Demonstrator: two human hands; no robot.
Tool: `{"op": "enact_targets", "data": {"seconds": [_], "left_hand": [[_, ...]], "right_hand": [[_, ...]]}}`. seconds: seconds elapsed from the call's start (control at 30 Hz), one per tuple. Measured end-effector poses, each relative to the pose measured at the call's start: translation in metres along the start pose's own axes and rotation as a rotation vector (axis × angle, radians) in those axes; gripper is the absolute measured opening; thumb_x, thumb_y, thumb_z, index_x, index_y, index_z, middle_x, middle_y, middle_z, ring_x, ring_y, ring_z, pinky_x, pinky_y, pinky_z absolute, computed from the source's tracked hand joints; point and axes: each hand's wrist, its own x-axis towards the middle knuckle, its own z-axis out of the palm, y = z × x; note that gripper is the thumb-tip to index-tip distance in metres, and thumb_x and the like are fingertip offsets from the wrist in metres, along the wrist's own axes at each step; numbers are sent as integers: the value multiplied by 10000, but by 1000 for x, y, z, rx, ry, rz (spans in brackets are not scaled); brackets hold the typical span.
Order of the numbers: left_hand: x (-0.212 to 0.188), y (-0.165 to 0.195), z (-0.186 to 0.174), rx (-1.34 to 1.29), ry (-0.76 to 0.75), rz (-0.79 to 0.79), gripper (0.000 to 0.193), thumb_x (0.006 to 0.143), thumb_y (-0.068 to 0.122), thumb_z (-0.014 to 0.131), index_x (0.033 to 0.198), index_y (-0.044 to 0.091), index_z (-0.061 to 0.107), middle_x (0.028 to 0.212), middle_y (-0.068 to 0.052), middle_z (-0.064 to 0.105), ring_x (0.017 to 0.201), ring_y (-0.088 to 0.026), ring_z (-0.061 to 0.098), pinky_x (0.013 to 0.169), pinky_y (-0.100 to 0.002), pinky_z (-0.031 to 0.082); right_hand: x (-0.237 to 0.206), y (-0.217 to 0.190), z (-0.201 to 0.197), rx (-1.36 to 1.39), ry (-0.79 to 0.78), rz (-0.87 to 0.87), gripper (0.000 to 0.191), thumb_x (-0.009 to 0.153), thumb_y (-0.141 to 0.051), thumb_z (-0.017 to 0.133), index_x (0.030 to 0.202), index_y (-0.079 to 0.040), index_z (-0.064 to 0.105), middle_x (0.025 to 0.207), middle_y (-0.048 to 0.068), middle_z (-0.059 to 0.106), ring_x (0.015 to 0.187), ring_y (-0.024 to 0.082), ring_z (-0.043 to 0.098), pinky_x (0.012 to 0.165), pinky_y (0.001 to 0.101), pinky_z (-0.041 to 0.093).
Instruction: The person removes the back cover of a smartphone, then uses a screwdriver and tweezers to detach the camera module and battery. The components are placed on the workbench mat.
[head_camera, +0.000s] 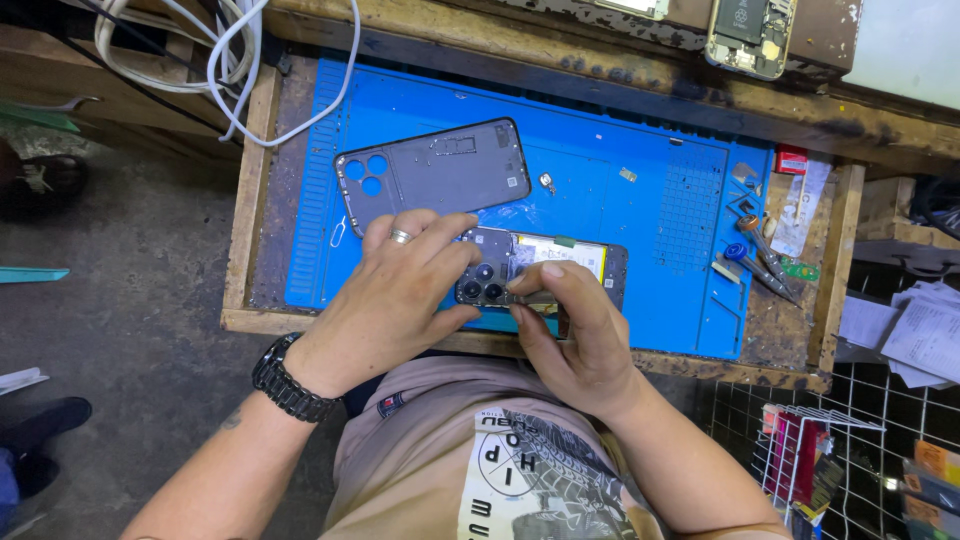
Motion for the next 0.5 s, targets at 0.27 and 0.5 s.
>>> {"op": "enact_targets", "data": {"seconds": [0.27,0.5], "left_hand": [[0,2,1,14,13,6,507,728,232,829,1157,60,618,1352,-133,566,1227,-351,505,1004,-505,349],[0,8,5,9,18,86,155,814,153,754,902,85,646,1318,-112,587,1221,-335,518,1012,-507,355]], "right_hand": [[-2,0,5,-11,0,-21,732,918,190,691,1516,-61,351,1161,183,648,1044,261,679,917,368,576],[-8,-1,1,-4,71,3,722,918,195,682,1510,-79,372,1197,179,643,1081,250,680,916,334,589]]}}
